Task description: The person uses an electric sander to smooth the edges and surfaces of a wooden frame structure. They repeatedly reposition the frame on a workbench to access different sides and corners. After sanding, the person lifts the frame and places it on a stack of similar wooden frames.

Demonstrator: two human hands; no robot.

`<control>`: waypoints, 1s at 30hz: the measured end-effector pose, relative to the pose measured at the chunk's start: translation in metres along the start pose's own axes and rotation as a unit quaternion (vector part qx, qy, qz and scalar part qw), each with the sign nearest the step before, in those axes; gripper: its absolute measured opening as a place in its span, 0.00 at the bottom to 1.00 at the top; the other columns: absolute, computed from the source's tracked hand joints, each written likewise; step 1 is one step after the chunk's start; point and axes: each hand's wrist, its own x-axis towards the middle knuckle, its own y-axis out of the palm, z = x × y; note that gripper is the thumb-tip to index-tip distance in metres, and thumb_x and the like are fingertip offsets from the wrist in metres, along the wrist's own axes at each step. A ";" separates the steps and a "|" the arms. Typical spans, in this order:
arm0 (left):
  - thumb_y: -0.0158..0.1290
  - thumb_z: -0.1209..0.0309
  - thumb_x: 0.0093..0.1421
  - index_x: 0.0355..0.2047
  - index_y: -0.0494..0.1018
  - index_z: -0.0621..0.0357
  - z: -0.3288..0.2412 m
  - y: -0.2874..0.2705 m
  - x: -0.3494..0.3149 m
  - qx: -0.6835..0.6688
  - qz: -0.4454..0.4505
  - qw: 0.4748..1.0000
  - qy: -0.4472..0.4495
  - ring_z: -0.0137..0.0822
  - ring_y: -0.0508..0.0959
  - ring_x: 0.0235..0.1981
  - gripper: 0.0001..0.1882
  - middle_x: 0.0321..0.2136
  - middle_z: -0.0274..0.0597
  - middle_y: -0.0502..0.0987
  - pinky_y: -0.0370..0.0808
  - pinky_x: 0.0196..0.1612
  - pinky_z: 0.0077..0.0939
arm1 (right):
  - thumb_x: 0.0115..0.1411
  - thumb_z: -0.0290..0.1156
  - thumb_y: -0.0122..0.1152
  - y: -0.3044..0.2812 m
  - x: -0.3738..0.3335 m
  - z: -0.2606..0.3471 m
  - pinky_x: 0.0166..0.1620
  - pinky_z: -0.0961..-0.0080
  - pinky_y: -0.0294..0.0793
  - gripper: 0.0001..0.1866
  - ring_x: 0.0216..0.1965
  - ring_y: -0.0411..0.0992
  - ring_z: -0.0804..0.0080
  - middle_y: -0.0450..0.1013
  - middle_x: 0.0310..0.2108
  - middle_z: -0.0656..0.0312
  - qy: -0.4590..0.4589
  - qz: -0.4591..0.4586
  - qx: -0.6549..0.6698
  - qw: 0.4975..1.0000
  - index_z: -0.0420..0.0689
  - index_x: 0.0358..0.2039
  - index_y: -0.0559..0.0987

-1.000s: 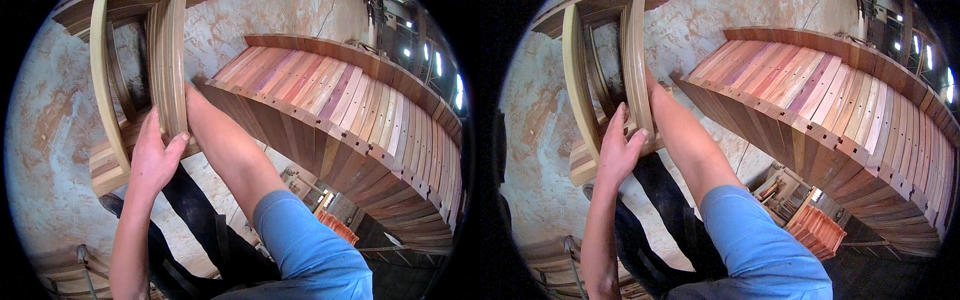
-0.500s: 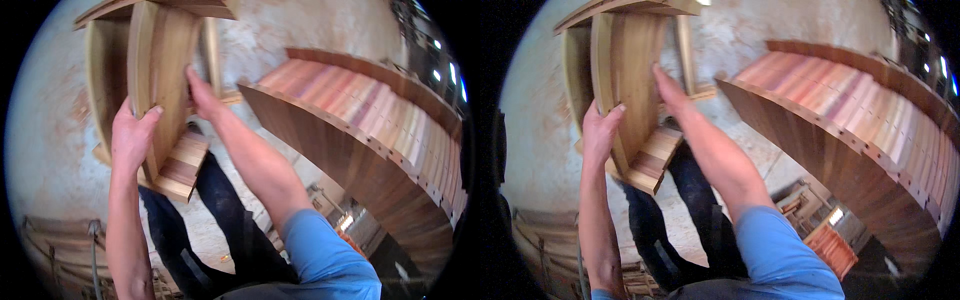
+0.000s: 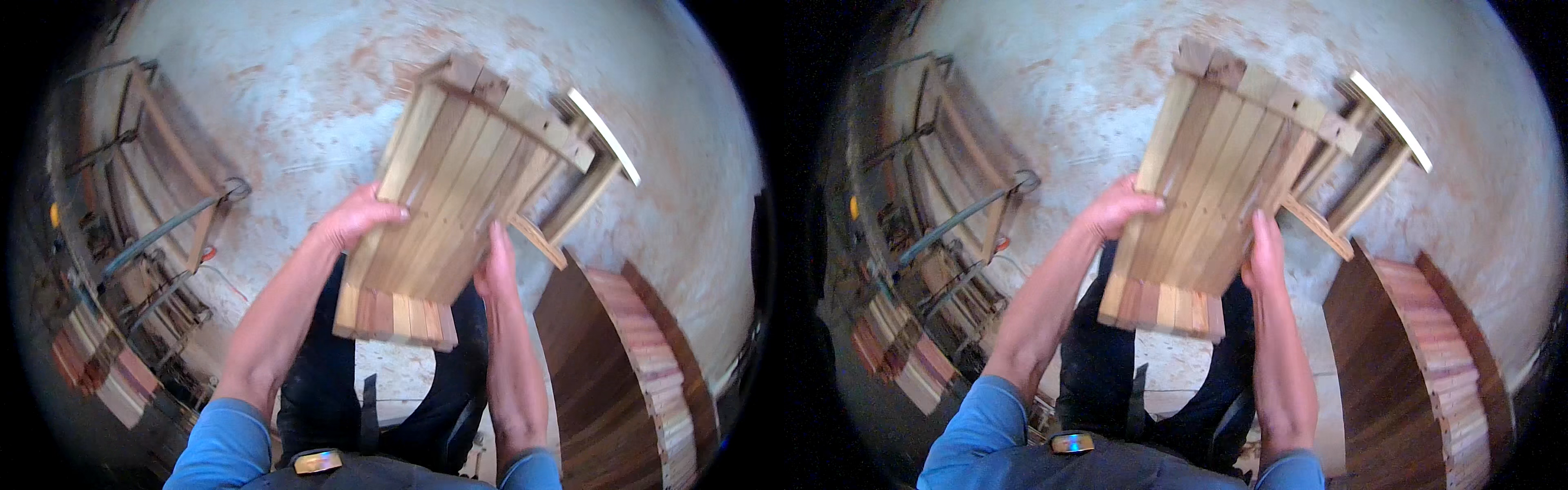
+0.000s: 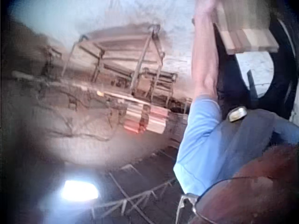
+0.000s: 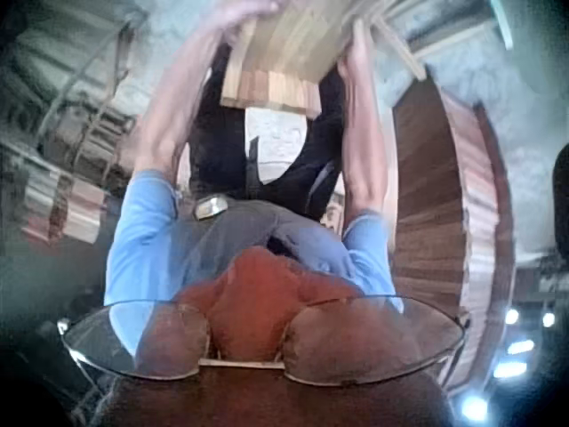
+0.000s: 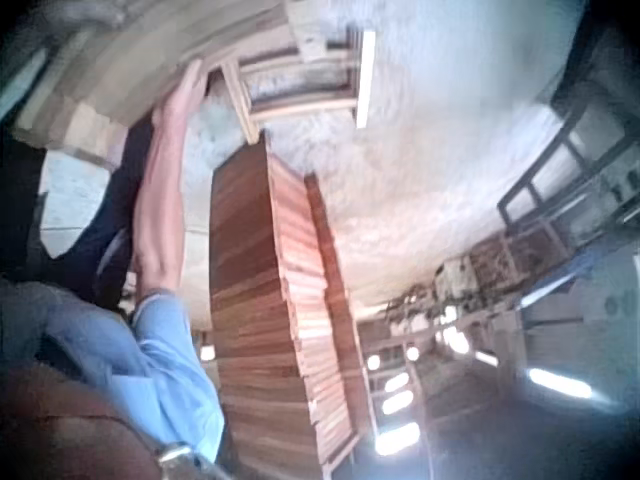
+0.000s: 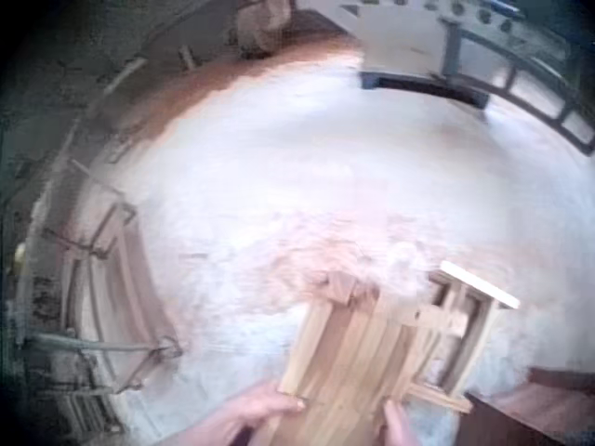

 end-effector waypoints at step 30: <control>0.60 0.59 0.60 0.57 0.65 0.64 0.183 -0.355 -0.020 -0.085 -0.250 0.949 0.172 0.35 0.75 0.50 0.30 0.49 0.43 0.75 0.71 0.54 0.33 | 0.62 0.48 0.60 0.259 0.116 -0.225 0.37 0.73 0.71 0.25 0.31 0.70 0.74 0.75 0.30 0.60 -0.030 0.042 -0.549 0.834 0.35 0.43 0.77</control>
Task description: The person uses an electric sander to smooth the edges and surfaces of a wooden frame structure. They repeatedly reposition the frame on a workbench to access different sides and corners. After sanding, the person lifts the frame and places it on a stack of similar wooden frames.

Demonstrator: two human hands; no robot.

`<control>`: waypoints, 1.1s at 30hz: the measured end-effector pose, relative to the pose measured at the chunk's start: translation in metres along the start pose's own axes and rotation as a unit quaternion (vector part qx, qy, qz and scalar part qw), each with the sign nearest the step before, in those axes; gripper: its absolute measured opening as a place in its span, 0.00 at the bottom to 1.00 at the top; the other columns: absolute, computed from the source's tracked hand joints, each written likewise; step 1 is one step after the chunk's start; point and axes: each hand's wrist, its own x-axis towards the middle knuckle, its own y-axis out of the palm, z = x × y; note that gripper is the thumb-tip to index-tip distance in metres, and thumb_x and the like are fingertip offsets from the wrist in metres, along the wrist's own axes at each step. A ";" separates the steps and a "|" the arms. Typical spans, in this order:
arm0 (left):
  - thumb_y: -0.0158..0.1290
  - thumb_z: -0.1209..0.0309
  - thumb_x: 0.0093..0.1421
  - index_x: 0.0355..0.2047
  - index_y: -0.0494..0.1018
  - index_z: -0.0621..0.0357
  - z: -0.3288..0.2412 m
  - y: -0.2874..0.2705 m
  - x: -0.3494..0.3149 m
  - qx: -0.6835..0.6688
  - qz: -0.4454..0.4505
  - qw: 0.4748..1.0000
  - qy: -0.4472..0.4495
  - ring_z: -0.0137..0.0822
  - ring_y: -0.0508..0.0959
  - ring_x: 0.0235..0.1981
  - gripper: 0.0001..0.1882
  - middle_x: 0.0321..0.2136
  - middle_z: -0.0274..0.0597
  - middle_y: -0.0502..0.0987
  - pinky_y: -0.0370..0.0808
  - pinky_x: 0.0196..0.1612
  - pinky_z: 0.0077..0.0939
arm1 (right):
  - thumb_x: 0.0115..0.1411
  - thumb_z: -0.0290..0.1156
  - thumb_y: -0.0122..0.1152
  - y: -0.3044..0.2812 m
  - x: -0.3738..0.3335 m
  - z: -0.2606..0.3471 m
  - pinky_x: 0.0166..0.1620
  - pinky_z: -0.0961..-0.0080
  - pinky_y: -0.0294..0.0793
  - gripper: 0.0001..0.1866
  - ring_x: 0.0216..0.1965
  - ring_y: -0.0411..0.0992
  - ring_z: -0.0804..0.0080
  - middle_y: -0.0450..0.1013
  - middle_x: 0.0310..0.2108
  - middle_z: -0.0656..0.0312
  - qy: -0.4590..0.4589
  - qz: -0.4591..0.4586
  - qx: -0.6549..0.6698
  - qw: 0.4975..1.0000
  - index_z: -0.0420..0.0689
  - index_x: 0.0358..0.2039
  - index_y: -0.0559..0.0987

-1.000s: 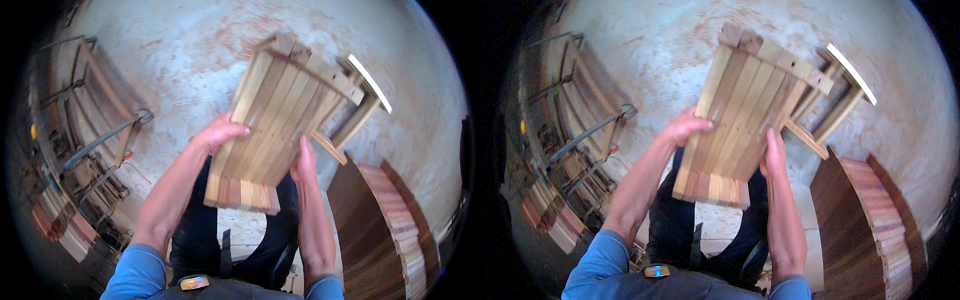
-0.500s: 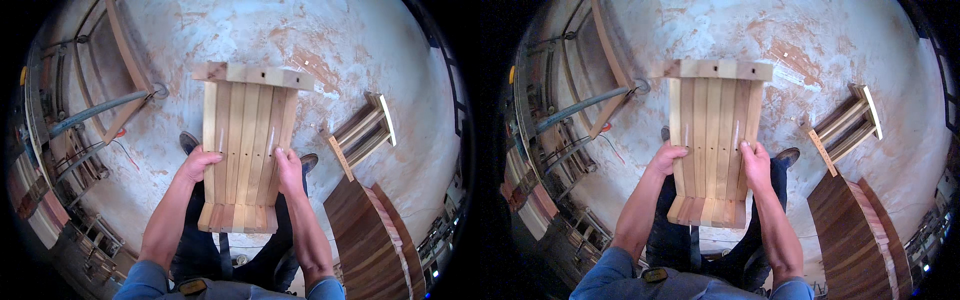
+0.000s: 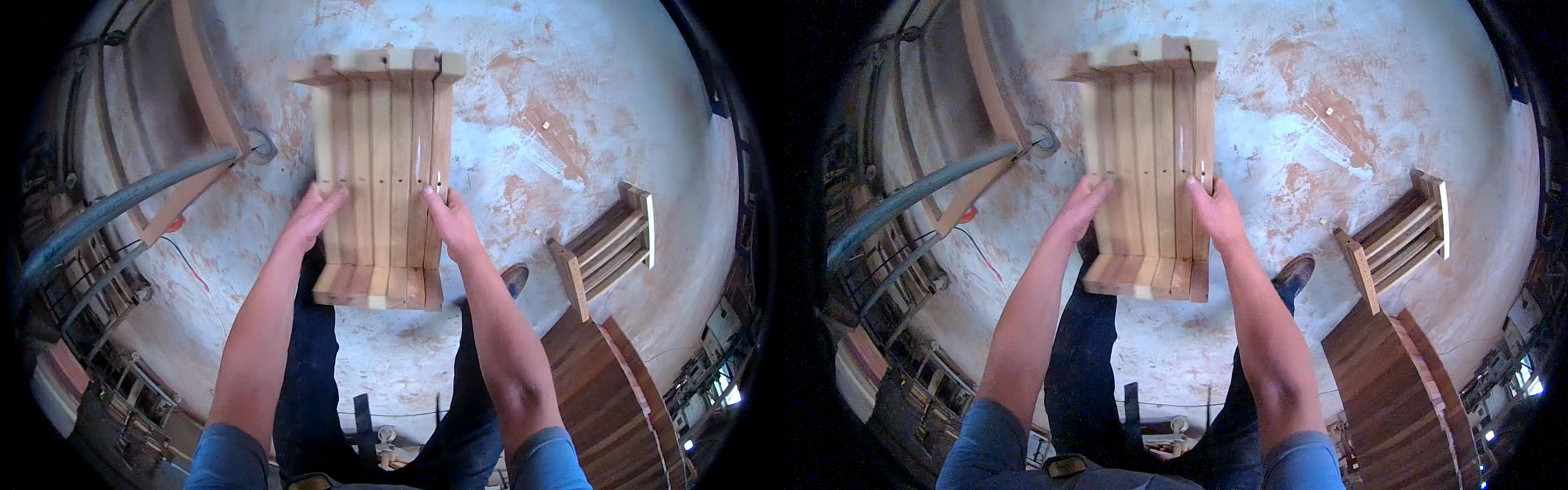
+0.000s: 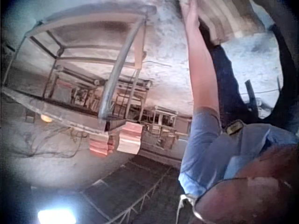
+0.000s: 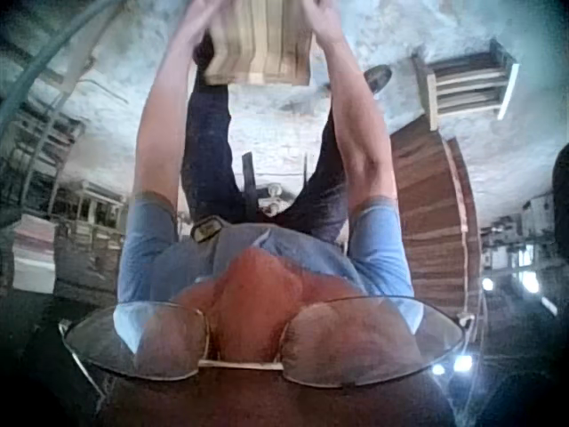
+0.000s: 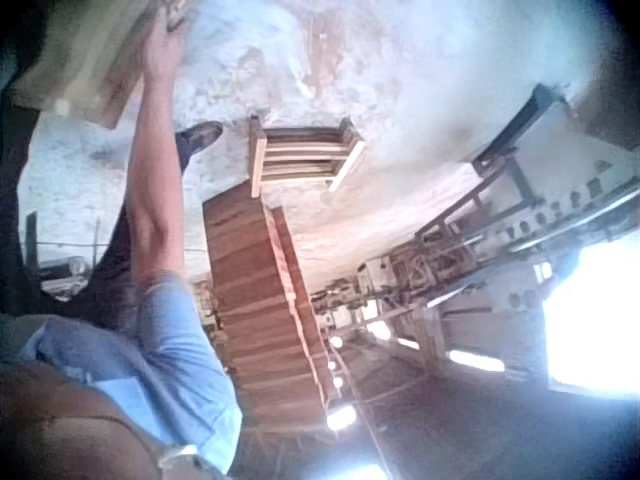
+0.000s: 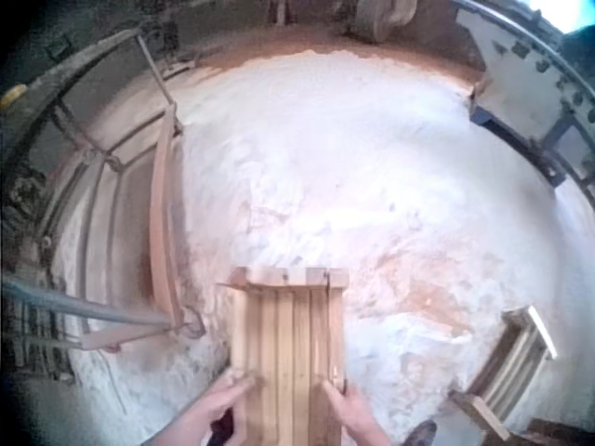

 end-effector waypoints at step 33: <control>0.56 0.69 0.64 0.54 0.68 0.62 0.010 -0.041 0.018 -0.275 0.093 0.955 -0.061 0.33 0.77 0.50 0.20 0.49 0.41 0.76 0.74 0.55 0.33 | 0.62 0.41 0.63 0.013 0.039 0.007 0.54 0.64 0.72 0.28 0.51 0.72 0.65 0.74 0.50 0.54 0.086 0.158 0.285 0.942 0.34 0.56 0.71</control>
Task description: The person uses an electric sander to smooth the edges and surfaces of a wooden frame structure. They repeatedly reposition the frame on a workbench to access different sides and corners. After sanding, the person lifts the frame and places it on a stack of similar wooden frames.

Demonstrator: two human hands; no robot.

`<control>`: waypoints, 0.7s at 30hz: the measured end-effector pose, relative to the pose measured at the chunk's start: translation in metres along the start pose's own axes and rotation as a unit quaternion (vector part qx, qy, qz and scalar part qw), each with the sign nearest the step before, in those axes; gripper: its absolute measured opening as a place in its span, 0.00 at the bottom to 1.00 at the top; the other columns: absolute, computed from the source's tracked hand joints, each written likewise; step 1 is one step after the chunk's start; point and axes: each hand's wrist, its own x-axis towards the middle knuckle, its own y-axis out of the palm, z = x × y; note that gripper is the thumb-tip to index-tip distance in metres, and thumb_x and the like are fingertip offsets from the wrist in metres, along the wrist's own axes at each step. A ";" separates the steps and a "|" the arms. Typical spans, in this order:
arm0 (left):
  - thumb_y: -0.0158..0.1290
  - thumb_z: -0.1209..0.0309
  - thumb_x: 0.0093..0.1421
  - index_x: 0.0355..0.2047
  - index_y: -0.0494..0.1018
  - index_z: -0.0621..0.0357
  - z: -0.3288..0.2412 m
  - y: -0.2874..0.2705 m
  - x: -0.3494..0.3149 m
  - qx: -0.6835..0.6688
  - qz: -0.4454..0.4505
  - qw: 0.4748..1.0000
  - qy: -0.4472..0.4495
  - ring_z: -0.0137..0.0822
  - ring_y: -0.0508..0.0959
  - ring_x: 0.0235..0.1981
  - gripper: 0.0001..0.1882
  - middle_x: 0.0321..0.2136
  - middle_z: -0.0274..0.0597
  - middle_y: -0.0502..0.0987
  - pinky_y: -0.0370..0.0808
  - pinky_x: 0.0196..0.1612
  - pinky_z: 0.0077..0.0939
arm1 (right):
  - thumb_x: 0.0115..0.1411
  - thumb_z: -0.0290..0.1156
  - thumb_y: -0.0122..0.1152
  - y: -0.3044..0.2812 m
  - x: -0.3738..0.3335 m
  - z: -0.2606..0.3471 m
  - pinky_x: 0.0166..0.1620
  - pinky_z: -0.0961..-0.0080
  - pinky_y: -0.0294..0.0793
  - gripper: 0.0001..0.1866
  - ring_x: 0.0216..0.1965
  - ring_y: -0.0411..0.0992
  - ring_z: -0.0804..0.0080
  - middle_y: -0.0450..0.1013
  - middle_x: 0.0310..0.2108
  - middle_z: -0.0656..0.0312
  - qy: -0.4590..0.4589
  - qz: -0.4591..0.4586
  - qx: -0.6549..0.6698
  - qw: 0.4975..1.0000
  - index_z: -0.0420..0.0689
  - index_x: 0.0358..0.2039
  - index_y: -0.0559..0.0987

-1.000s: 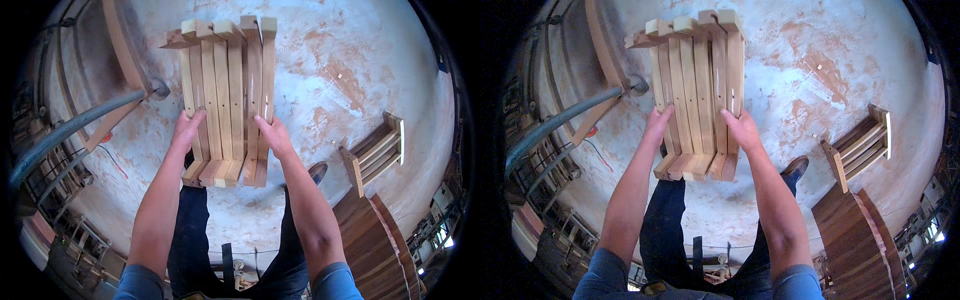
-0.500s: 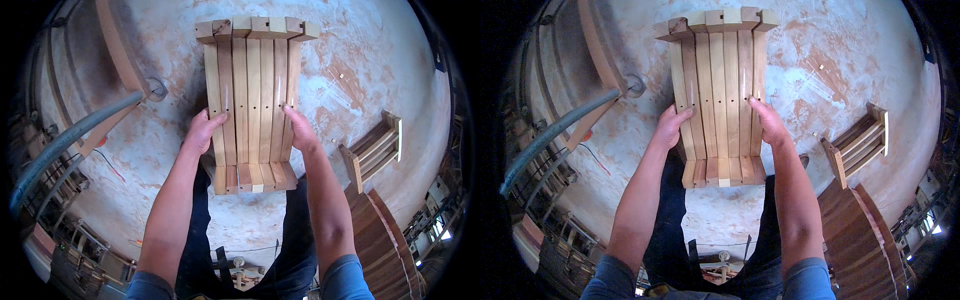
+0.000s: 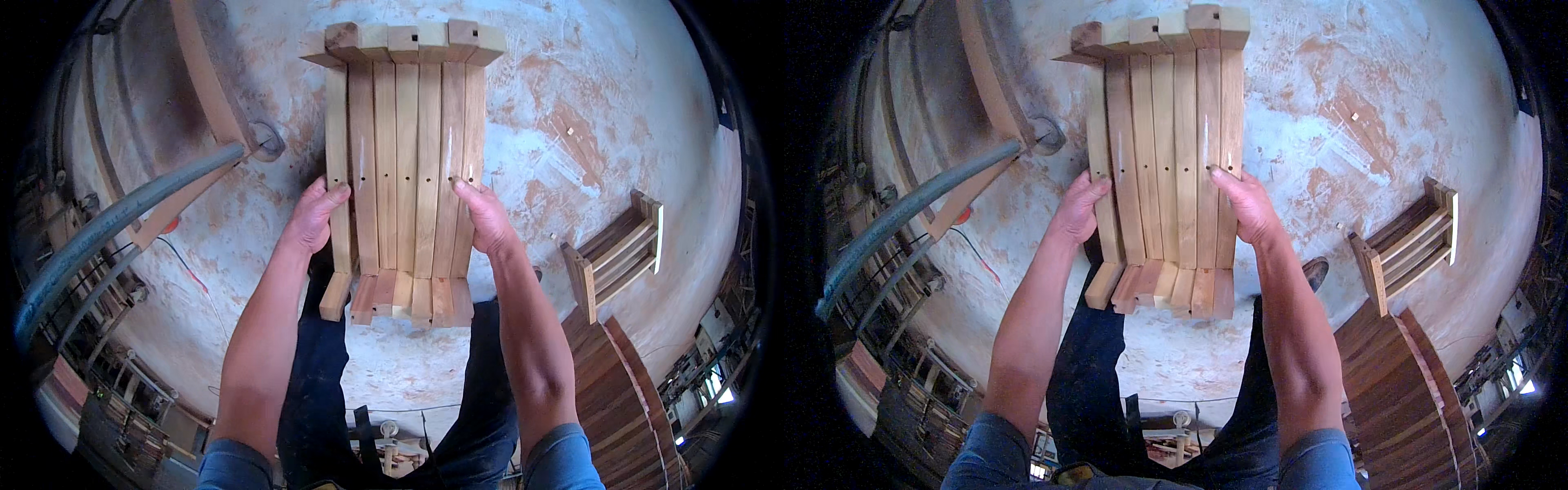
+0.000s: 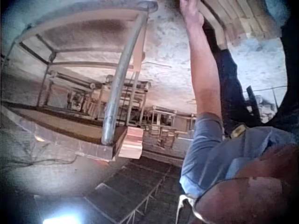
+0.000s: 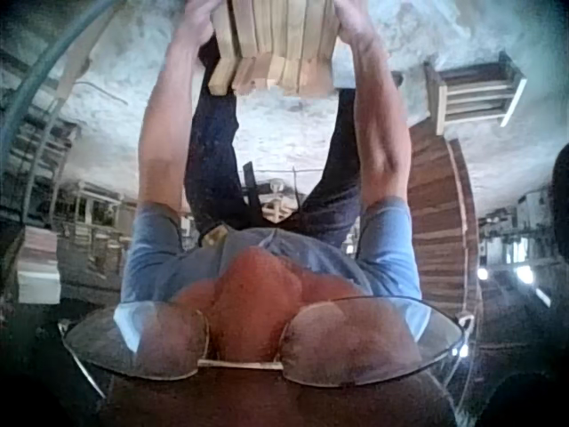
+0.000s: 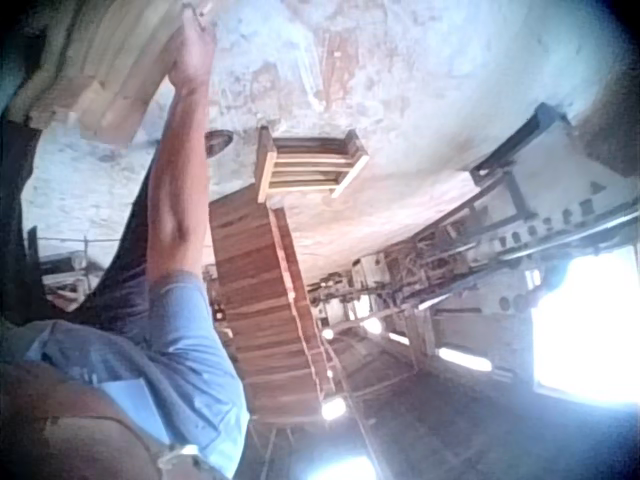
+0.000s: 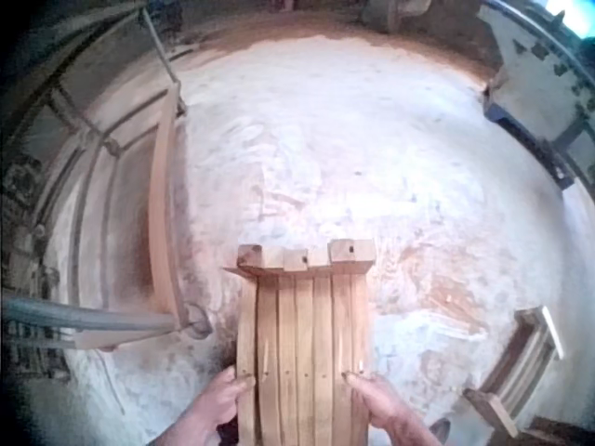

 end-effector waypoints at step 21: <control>0.62 0.53 0.58 0.37 0.73 0.57 -0.069 -0.009 0.001 0.335 -0.233 0.913 -0.025 0.23 0.71 0.18 0.20 0.21 0.31 0.72 0.71 0.21 0.22 | 0.65 0.38 0.58 -0.002 0.001 -0.015 0.53 0.69 0.72 0.23 0.47 0.75 0.69 0.76 0.48 0.56 -0.009 -0.026 -0.033 0.999 0.35 0.54 0.72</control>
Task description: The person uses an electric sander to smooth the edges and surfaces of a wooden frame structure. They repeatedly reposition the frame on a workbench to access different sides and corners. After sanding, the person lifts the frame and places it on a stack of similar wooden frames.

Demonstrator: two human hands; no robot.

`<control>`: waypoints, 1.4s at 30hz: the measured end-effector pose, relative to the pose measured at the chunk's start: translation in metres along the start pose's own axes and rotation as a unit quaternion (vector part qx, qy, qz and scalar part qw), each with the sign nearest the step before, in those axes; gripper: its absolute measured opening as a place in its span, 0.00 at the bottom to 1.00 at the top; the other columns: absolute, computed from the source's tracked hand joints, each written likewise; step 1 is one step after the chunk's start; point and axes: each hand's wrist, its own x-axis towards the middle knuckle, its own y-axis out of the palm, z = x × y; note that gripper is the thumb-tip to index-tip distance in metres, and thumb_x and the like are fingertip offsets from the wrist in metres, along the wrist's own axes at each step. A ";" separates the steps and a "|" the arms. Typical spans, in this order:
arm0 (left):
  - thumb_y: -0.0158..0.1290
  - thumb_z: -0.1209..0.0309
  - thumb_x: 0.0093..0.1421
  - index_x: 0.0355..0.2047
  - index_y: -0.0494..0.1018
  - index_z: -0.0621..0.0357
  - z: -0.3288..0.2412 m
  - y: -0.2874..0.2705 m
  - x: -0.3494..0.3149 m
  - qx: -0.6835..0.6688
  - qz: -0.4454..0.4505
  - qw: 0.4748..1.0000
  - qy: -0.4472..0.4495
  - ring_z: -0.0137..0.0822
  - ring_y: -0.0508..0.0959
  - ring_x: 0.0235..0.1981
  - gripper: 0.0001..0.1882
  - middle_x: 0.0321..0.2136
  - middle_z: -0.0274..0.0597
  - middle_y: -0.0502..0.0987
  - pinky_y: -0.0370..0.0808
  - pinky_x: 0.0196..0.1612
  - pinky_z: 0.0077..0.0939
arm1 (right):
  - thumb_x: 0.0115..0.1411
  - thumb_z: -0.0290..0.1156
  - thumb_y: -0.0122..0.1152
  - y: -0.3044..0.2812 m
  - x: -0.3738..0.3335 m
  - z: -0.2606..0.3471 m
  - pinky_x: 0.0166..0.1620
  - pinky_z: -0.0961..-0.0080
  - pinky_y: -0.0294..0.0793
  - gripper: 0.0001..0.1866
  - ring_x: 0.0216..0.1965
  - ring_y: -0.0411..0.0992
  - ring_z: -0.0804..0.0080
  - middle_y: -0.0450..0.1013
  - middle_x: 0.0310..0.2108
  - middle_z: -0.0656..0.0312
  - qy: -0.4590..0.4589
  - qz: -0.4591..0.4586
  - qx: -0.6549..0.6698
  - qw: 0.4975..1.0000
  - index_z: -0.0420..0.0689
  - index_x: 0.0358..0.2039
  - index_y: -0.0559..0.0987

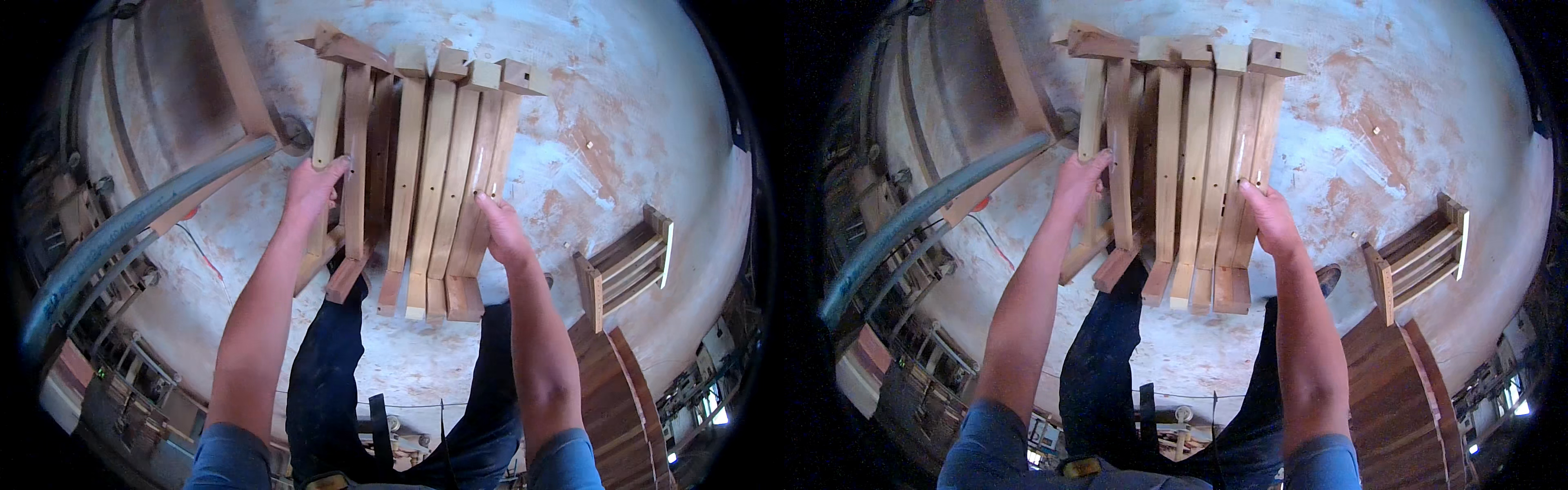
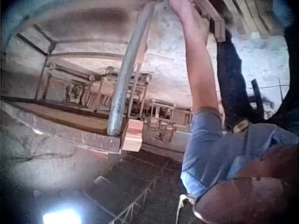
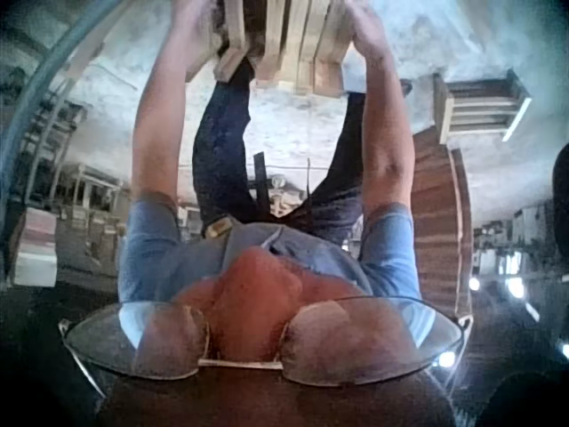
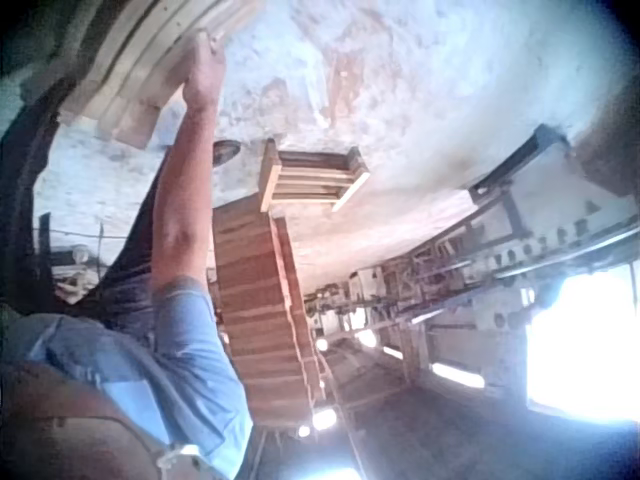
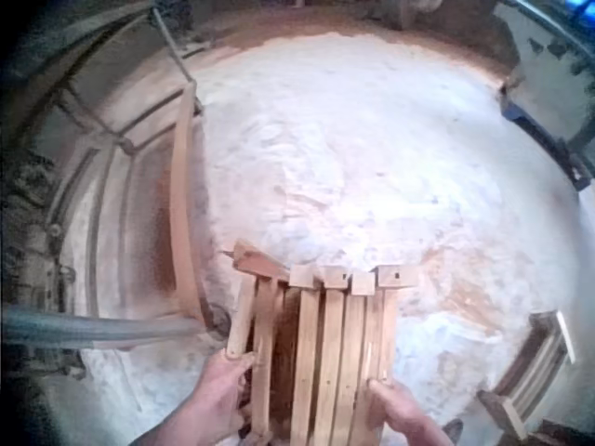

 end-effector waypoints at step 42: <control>0.62 0.50 0.56 0.35 0.74 0.67 0.040 -0.060 0.018 0.261 -0.214 0.941 0.037 0.46 0.81 0.27 0.27 0.26 0.53 0.79 0.77 0.32 0.39 | 0.67 0.43 0.55 -0.017 -0.002 0.004 0.43 0.61 0.79 0.21 0.38 0.78 0.61 0.78 0.38 0.51 0.004 0.025 0.035 0.999 0.37 0.49 0.72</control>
